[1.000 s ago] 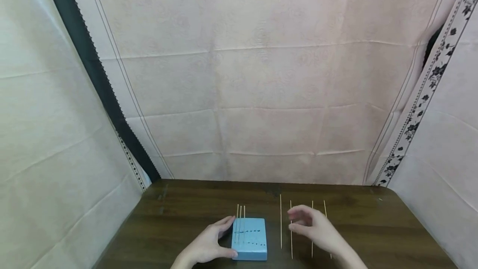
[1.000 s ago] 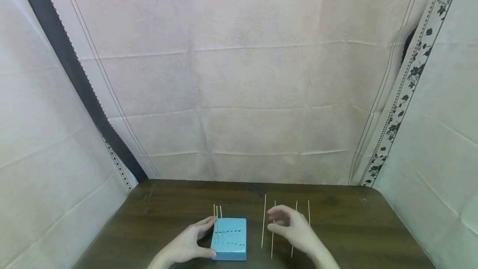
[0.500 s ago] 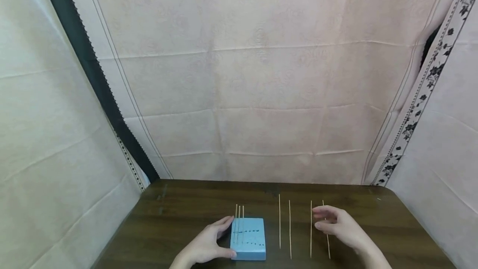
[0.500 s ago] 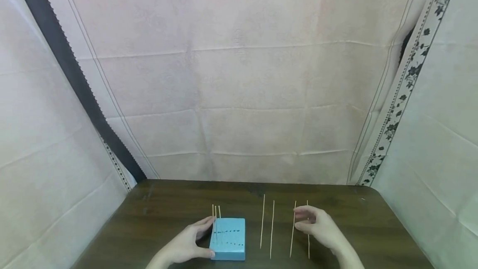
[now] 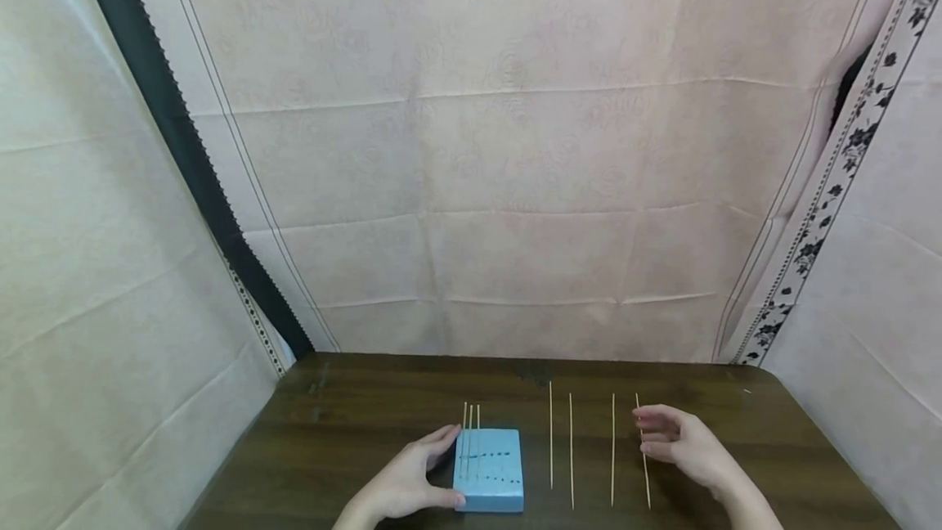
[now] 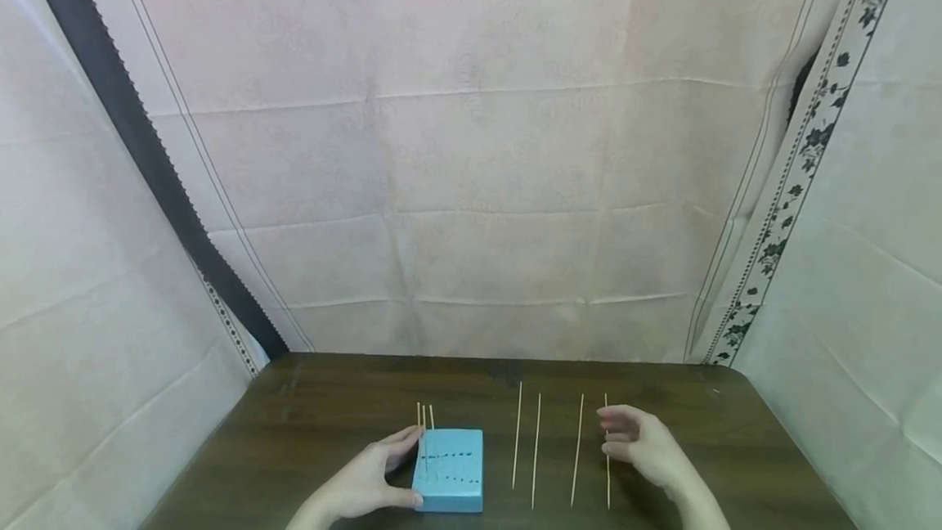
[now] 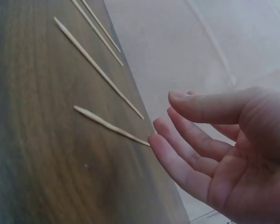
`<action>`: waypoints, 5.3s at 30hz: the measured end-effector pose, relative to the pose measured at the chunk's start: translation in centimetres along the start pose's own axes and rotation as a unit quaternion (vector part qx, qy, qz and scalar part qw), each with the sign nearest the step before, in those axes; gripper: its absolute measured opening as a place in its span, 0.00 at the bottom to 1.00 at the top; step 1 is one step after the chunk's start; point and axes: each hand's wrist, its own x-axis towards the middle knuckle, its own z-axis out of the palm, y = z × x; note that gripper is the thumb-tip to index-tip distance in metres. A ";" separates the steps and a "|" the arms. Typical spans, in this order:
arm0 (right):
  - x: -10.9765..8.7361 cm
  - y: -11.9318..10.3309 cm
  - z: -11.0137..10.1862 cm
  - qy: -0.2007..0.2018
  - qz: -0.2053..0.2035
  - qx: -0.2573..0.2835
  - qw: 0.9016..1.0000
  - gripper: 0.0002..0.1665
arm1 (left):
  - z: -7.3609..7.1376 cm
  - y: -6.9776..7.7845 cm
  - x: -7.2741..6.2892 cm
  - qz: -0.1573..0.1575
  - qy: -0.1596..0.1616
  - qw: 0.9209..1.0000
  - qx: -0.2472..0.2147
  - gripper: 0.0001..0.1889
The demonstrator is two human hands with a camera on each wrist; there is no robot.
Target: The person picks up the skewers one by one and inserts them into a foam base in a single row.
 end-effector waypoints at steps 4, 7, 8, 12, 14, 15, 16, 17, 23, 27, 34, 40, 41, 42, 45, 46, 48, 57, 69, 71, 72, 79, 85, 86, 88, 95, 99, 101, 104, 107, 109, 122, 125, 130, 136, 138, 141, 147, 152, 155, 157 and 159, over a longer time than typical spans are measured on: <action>0.1 0.5 -0.1 0.004 0.009 0.002 1.000 0.33 | 0.0 -0.1 -0.1 0.002 -0.001 1.000 -0.008 0.53; 0.3 0.7 -0.2 0.006 0.022 0.014 1.000 0.35 | 0.0 -0.1 -0.1 0.000 -0.001 1.000 -0.015 0.53; 0.3 0.8 -0.2 0.010 0.029 0.018 0.999 0.35 | 0.0 -0.1 -0.1 0.001 -0.001 1.000 -0.016 0.53; 0.5 1.0 0.0 0.022 0.050 0.021 0.998 0.38 | 0.0 -0.3 0.0 0.003 -0.001 1.000 -0.014 0.54; 0.6 1.1 0.2 0.029 0.061 0.014 0.998 0.39 | 0.1 -0.4 0.0 0.002 -0.001 1.000 -0.011 0.54; 0.6 1.1 0.3 0.031 0.063 0.009 0.997 0.39 | 0.1 -0.4 -0.1 0.001 -0.002 1.000 -0.008 0.54; 0.6 1.2 0.3 0.035 0.067 0.005 0.997 0.40 | 0.1 -0.4 -0.1 0.000 -0.002 1.000 -0.006 0.54; 0.6 1.2 0.4 0.040 0.071 -0.001 0.997 0.40 | 0.1 -0.5 -0.1 0.000 -0.002 1.000 -0.004 0.54; 0.8 1.4 0.9 0.072 0.093 -0.044 0.992 0.42 | 0.2 -0.4 -0.1 0.001 0.001 1.000 0.002 0.54; 1.0 1.4 1.3 0.086 0.113 -0.083 0.986 0.43 | 0.2 -0.4 0.0 -0.001 -0.002 1.000 0.002 0.54; 1.3 1.4 1.7 0.100 0.124 -0.133 0.978 0.44 | 0.0 -0.4 0.1 0.000 0.006 1.000 0.028 0.54; 1.3 1.1 2.1 0.113 0.122 -0.148 0.975 0.44 | 0.0 -0.3 0.1 0.002 0.009 0.999 0.034 0.55; 1.3 1.0 2.1 0.114 0.123 -0.150 0.974 0.44 | 0.0 -0.3 0.1 0.002 0.008 0.999 0.033 0.55; 1.2 0.9 2.1 0.114 0.122 -0.154 0.974 0.43 | 0.0 -0.3 0.0 0.002 0.008 0.999 0.033 0.55; 1.1 0.7 2.3 0.117 0.121 -0.166 0.972 0.41 | 0.0 -0.3 0.0 0.002 0.007 1.000 0.030 0.55; 1.1 0.6 2.3 0.118 0.119 -0.172 0.971 0.40 | 0.0 -0.3 0.0 0.002 0.006 1.000 0.028 0.55; 1.0 0.5 2.3 0.121 0.117 -0.184 0.968 0.39 | 0.0 -0.3 0.1 0.002 0.006 1.000 0.027 0.54; 0.8 0.7 2.0 0.115 0.124 -0.163 0.972 0.39 | 0.0 -0.5 0.1 0.001 0.002 1.000 0.008 0.55; 0.5 1.0 0.3 0.051 0.135 -0.021 0.989 0.44 | 0.0 -0.2 -0.1 -0.002 0.009 1.000 0.030 0.54; 0.4 1.3 0.1 0.047 0.131 -0.008 0.990 0.43 | 0.0 -0.2 0.0 -0.002 0.008 0.999 0.033 0.55; 0.3 1.4 0.0 0.045 0.130 -0.004 0.990 0.44 | 0.0 -0.2 0.0 -0.002 0.008 0.999 0.034 0.55; 0.5 1.6 -0.4 0.048 0.146 0.041 0.987 0.41 | 0.0 -0.1 0.1 -0.003 0.007 0.999 0.035 0.55; 0.4 1.8 -0.8 0.036 0.143 0.077 0.986 0.39 | -0.1 -0.1 0.2 -0.007 0.004 0.999 0.033 0.55; 0.4 1.7 -0.9 0.035 0.141 0.081 0.986 0.39 | -0.1 -0.1 0.2 -0.009 0.003 1.000 0.030 0.54; 0.3 1.7 -0.9 0.034 0.144 0.090 0.985 0.39 | -0.1 -0.1 0.2 -0.010 0.003 1.000 0.029 0.54; 0.3 1.3 -0.7 0.052 0.168 0.091 0.980 0.35 | -0.1 -0.1 0.0 -0.010 0.004 1.000 0.029 0.54; 0.2 1.1 -0.6 0.055 0.172 0.093 0.979 0.34 | 0.0 -0.1 0.0 -0.008 0.005 0.999 0.031 0.54; 0.2 1.1 -0.6 0.052 0.168 0.097 0.980 0.34 | -0.1 -0.1 0.0 -0.008 0.005 0.999 0.033 0.54; 0.3 1.1 -0.6 0.052 0.162 0.109 0.979 0.32 | -0.1 -0.2 0.0 -0.010 0.007 0.999 0.034 0.55; 0.4 1.0 -0.4 0.051 0.151 0.115 0.981 0.30 | -0.1 -0.2 0.1 -0.013 0.006 0.999 0.031 0.55; 0.4 0.9 -0.3 0.054 0.148 0.117 0.981 0.29 | -0.1 -0.3 0.1 -0.016 0.005 1.000 0.025 0.55; 0.6 -0.1 0.4 0.060 0.128 0.115 0.983 0.25 | 0.0 -0.1 0.0 -0.012 0.003 1.000 0.014 0.54; 0.5 -0.3 0.7 0.054 0.105 0.125 0.985 0.21 | 0.0 -0.1 0.0 -0.013 0.003 1.000 0.012 0.54; 0.6 -1.1 1.3 0.072 0.082 0.141 0.984 0.19 | 0.0 0.0 0.0 -0.007 0.002 1.000 0.008 0.54; 0.9 -2.5 2.6 0.128 0.068 0.158 0.977 0.21 | -0.1 0.1 0.0 -0.007 0.001 1.000 0.010 0.54; 1.0 -2.9 3.0 0.140 0.059 0.161 0.975 0.23 | -0.1 0.1 0.0 -0.008 0.002 1.000 0.017 0.54; 1.2 -3.5 3.5 0.151 0.047 0.164 0.974 0.26 | -0.1 0.1 -0.1 -0.009 0.004 1.000 0.026 0.54; 1.3 -4.5 4.9 0.170 0.025 0.193 0.966 0.23 | -0.1 0.1 -0.2 -0.010 0.006 1.000 0.027 0.54; 1.2 -5.6 6.9 0.180 -0.015 0.202 0.963 0.19 | 0.0 0.2 0.0 -0.013 0.005 0.999 0.029 0.54; 1.2 -6.3 8.5 0.183 -0.038 0.207 0.960 0.18 | 0.0 0.2 0.0 -0.012 0.006 0.999 0.036 0.55; 1.2 -6.9 9.6 0.182 -0.045 0.212 0.959 0.19 | 0.1 0.3 0.1 -0.012 0.005 0.999 0.037 0.55; 1.3 -7.4 10.7 0.176 -0.047 0.220 0.958 0.20 | 0.1 0.2 0.1 -0.012 0.005 0.999 0.037 0.55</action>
